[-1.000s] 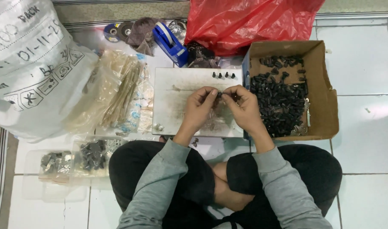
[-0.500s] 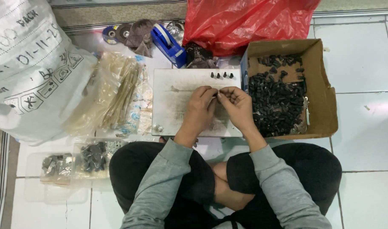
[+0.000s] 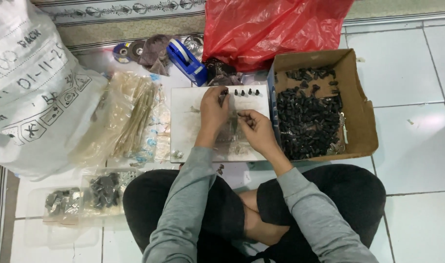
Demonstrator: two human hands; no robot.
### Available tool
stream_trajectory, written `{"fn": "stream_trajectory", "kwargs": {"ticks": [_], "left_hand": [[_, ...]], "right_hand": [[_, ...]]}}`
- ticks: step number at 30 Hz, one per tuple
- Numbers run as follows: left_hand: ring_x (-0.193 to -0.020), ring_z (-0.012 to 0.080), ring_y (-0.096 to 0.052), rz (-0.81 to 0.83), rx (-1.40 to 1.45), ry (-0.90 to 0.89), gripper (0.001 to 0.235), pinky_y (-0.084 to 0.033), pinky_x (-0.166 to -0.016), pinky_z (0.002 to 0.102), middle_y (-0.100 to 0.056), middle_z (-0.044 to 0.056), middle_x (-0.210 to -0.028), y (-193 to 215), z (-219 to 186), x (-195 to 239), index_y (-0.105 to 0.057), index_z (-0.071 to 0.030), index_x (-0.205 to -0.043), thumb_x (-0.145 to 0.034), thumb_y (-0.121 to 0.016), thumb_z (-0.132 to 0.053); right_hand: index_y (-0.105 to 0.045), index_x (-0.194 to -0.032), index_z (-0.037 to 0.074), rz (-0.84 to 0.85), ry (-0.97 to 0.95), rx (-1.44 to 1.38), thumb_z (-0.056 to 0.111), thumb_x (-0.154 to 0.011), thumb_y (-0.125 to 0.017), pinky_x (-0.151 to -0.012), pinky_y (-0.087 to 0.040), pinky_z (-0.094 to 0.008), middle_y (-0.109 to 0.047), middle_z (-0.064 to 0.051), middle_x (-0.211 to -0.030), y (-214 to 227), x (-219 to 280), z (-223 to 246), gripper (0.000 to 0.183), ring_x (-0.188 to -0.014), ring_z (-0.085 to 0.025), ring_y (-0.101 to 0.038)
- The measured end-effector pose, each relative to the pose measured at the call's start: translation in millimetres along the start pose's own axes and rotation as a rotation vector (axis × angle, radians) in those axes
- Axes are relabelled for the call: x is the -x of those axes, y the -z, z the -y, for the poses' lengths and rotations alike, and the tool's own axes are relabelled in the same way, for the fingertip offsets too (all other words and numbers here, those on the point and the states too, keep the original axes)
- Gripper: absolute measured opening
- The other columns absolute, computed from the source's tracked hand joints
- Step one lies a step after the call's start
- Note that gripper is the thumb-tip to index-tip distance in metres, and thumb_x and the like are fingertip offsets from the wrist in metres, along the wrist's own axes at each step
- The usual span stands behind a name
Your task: Arranging small black metal fasteners or rivets onto a white template with holes while sitting on the floor.
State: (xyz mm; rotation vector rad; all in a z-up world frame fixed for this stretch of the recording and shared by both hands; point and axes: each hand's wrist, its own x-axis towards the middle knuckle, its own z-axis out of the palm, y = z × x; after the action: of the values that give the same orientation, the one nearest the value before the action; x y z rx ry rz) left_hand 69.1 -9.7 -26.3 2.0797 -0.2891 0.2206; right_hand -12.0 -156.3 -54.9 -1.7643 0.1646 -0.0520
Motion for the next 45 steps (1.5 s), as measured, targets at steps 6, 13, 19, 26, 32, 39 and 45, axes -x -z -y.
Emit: {"fn": "stream_trajectory", "kwargs": {"ticks": [6,13,19,26,32,39,45], "left_hand": [[-0.097,0.0398,-0.071,-0.007,-0.059,-0.028,0.019,-0.057,-0.084,0.047,-0.070,0.018,-0.097,-4,5,-2,-0.073,0.000,-0.110,-0.092,-0.071,-0.006],[-0.098,0.0397,-0.070,0.004,-0.063,-0.020,0.020,-0.055,-0.085,0.047,-0.070,0.017,-0.098,-6,5,-4,-0.073,-0.001,-0.112,-0.093,-0.070,-0.007],[-0.098,0.0369,-0.070,-0.010,-0.078,-0.011,0.019,-0.054,-0.086,0.045,-0.071,0.015,-0.097,-8,7,-3,-0.074,-0.003,-0.111,-0.093,-0.071,-0.008],[-0.097,0.0356,-0.071,-0.003,-0.089,0.015,0.023,-0.055,-0.085,0.044,-0.071,0.016,-0.100,-5,0,-2,-0.073,-0.001,-0.115,-0.093,-0.072,-0.008],[-0.090,0.0350,-0.071,-0.002,-0.048,0.063,0.028,-0.057,-0.078,0.043,-0.070,0.018,-0.102,-5,1,-2,-0.070,0.001,-0.119,-0.093,-0.072,-0.010],[-0.072,0.0318,-0.066,-0.185,-0.080,-0.059,0.013,-0.054,-0.065,0.041,-0.058,0.010,-0.077,-4,-8,4,-0.063,-0.004,-0.086,-0.090,-0.071,-0.013],[-0.047,0.0197,-0.054,-0.120,-0.155,-0.120,0.038,-0.044,-0.051,0.031,-0.045,-0.002,-0.050,-10,-28,33,-0.050,-0.015,-0.061,-0.096,-0.065,-0.016]], "right_hand": [[-0.069,-0.123,-0.004,0.048,0.017,0.072,0.002,-0.094,-0.069,-0.063,-0.056,-0.033,-0.071,-0.015,-0.088,-1,1,8,0.029,-0.074,-0.016,-0.067],[-0.069,-0.121,-0.006,0.071,0.019,0.117,0.002,-0.094,-0.067,-0.059,-0.053,-0.032,-0.072,-0.016,-0.086,1,4,17,0.028,-0.070,-0.018,-0.067],[-0.070,-0.118,-0.005,0.068,0.043,0.129,0.003,-0.093,-0.068,-0.056,-0.052,-0.030,-0.071,-0.014,-0.084,1,4,16,0.027,-0.068,-0.015,-0.065],[-0.070,-0.119,-0.005,0.082,0.025,0.117,0.003,-0.093,-0.068,-0.057,-0.052,-0.031,-0.071,-0.015,-0.085,2,5,20,0.027,-0.069,-0.017,-0.065],[-0.070,-0.118,-0.005,0.090,0.016,0.133,0.003,-0.092,-0.068,-0.056,-0.052,-0.031,-0.072,-0.014,-0.084,2,4,19,0.027,-0.068,-0.016,-0.065],[-0.072,-0.108,-0.005,0.100,0.036,0.200,0.009,-0.091,-0.072,-0.055,-0.052,-0.035,-0.070,-0.015,-0.078,2,5,27,0.022,-0.066,-0.021,-0.066],[-0.065,-0.067,0.003,0.125,0.063,0.417,0.011,-0.079,-0.074,-0.046,-0.043,-0.036,-0.057,-0.012,-0.052,9,-1,-3,0.017,-0.050,-0.026,-0.057]]}}
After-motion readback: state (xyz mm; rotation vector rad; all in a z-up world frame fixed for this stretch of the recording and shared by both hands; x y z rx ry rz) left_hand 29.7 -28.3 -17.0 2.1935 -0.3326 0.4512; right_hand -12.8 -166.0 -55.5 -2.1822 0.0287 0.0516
